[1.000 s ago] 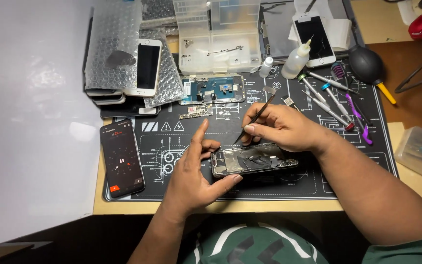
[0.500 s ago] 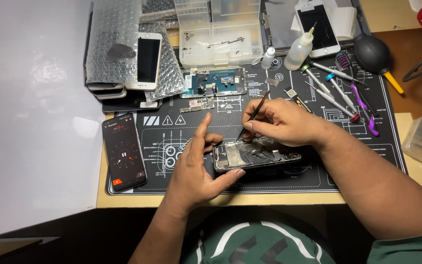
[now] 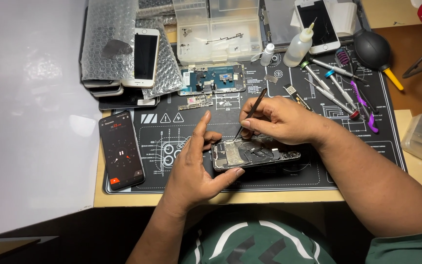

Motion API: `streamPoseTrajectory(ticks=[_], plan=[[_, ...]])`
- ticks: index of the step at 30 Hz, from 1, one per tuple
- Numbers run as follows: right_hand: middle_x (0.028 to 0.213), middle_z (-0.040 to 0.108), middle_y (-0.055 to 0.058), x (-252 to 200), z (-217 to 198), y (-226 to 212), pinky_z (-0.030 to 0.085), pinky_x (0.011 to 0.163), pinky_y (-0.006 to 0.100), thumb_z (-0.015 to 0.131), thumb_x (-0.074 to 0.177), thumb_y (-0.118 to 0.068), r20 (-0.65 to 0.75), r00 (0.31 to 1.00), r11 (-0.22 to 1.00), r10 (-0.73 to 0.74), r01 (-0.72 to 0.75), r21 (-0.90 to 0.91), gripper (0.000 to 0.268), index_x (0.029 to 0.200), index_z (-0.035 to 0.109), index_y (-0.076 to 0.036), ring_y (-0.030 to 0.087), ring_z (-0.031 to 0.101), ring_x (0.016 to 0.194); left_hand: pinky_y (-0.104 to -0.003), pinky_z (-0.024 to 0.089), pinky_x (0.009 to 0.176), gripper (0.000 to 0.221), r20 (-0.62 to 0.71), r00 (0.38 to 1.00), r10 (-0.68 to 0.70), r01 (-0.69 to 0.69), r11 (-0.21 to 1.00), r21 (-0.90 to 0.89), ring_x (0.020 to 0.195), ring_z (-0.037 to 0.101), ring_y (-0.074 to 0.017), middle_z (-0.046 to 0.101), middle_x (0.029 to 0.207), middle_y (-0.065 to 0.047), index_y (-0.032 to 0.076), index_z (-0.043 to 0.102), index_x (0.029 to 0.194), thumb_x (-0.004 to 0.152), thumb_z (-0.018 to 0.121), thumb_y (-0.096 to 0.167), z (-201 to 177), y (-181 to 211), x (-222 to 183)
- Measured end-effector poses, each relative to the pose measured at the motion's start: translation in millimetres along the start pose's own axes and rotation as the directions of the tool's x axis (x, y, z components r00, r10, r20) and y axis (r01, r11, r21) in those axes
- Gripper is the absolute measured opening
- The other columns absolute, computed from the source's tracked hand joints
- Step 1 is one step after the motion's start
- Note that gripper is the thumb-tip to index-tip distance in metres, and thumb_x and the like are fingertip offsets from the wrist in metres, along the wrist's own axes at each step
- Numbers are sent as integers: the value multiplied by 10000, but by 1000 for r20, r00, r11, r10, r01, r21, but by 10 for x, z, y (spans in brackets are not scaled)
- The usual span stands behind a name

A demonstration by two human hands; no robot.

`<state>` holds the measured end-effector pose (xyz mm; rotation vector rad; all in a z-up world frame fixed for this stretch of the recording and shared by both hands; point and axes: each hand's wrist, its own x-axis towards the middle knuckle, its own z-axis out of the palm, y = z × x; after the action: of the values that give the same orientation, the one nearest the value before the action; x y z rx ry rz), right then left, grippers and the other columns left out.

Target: Extracting and manipulating internal components of a disassembled smartphone using precision tools on a repair mat.

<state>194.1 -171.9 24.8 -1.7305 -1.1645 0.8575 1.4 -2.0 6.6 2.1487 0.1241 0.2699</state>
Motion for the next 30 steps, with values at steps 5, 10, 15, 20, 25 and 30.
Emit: streamPoseTrajectory(ticks=[5,10,15,20,25,30], plan=[[872,771,49,-1,-1,61,612,752,272,534,1017,-236,32,999,999,-16,15,30,183,1014,626,-78,145,753,819,-352,542,1015,1090,-5,1000,-9,9,1000,-6,1149,666,-216,668,1202,-47,122,235,1595,739,804,484,3,-1,-4],[868,765,33,-3,0,48,587,744,269,515,1024,-252,36,999,1000,-16,16,16,202,1015,631,-88,135,732,803,-346,536,1021,1086,-8,1000,17,-17,1000,-17,1131,663,-205,666,1192,-59,108,242,1592,742,815,466,9,-6,-10],[866,755,80,0,20,27,626,794,284,501,1030,-225,12,1000,995,4,-6,97,198,1036,612,-61,166,755,827,-354,497,1040,1101,21,999,34,-34,999,-15,1151,652,-217,663,1210,-90,124,221,1601,741,824,454,4,-21,-8],[879,774,64,-5,8,43,614,793,279,507,1028,-245,19,1000,998,4,-6,68,193,1060,611,-86,158,764,842,-358,492,1047,1116,34,999,24,-24,1000,9,1150,648,-227,663,1211,-93,125,212,1605,730,827,442,-4,0,-17],[866,768,76,4,7,49,636,796,281,500,1032,-244,14,1000,995,17,-18,99,203,1059,606,-73,162,768,825,-355,490,1034,1131,31,999,27,-28,999,27,1147,653,-221,668,1209,-92,129,204,1608,722,824,461,-5,-18,-3],[866,768,72,1,3,44,637,795,275,500,1033,-249,6,1000,997,-6,6,82,201,1061,602,-78,162,779,834,-360,476,1016,1142,58,997,58,-62,995,76,1128,633,-228,671,1242,-84,123,192,1610,722,831,454,2,-54,-3]])
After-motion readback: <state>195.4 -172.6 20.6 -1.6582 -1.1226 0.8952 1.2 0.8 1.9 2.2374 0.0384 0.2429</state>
